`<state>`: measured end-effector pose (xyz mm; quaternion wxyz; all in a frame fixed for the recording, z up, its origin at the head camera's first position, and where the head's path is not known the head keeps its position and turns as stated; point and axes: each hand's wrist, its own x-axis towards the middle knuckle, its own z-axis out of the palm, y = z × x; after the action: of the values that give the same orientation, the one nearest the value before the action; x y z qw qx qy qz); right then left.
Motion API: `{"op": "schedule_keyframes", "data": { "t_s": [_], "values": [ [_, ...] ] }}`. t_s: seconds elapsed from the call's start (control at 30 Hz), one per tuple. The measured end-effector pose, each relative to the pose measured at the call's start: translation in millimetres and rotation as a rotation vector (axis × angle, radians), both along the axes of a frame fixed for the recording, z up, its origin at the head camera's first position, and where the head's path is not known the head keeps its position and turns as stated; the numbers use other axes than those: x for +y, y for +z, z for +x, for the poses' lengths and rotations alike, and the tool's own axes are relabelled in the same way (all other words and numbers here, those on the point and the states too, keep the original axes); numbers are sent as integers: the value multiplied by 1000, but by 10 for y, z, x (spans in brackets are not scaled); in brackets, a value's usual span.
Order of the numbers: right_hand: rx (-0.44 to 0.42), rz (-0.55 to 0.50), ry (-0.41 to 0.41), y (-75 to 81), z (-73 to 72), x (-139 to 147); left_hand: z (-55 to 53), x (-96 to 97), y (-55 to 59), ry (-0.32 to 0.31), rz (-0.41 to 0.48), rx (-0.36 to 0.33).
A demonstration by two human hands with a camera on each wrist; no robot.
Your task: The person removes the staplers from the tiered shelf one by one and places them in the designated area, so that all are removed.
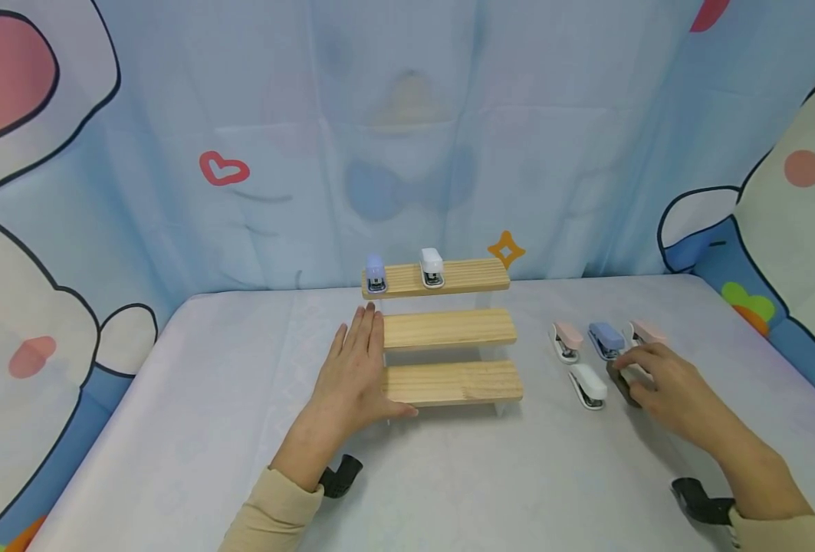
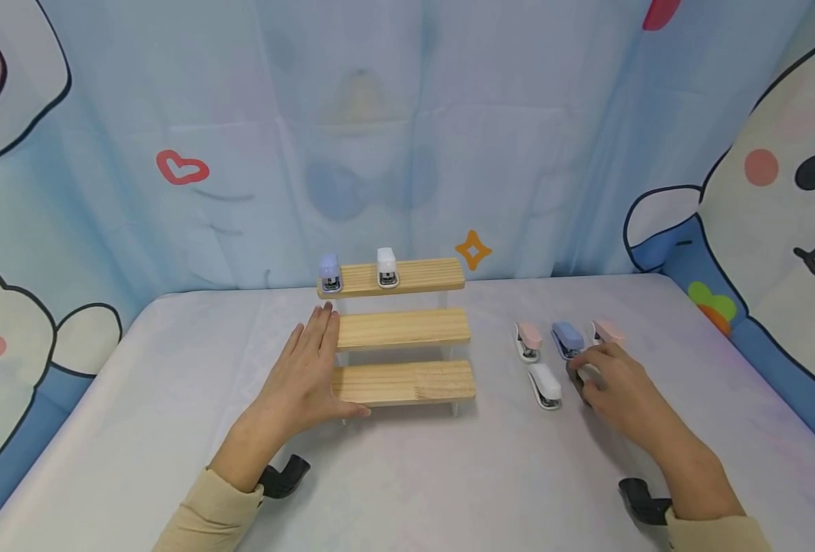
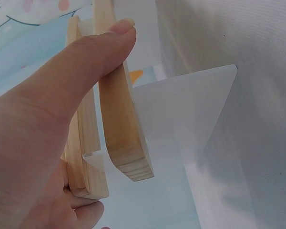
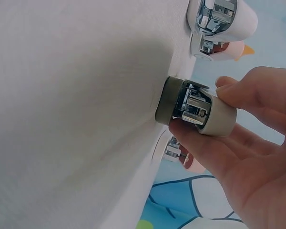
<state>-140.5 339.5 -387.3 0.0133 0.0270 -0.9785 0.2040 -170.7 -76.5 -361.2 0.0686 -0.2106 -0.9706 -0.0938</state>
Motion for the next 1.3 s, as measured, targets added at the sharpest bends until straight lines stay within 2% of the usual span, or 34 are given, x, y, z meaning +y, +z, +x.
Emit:
{"op": "schedule_keyframes", "data": {
  "t_s": [0.23, 0.5, 0.87, 1.3],
  "values": [
    [1, 6, 0, 42, 9, -11, -1, -3, 1, -2, -4, 3],
    [205, 1, 36, 150, 23, -77, -4, -8, -10, -8, 0, 18],
    [356, -10, 52, 347, -3, -303, -1, -9, -15, -9, -4, 27],
    [533, -12, 114, 604, -118, -697, -1, -10, -12, -5, -5, 16]
  ]
}}
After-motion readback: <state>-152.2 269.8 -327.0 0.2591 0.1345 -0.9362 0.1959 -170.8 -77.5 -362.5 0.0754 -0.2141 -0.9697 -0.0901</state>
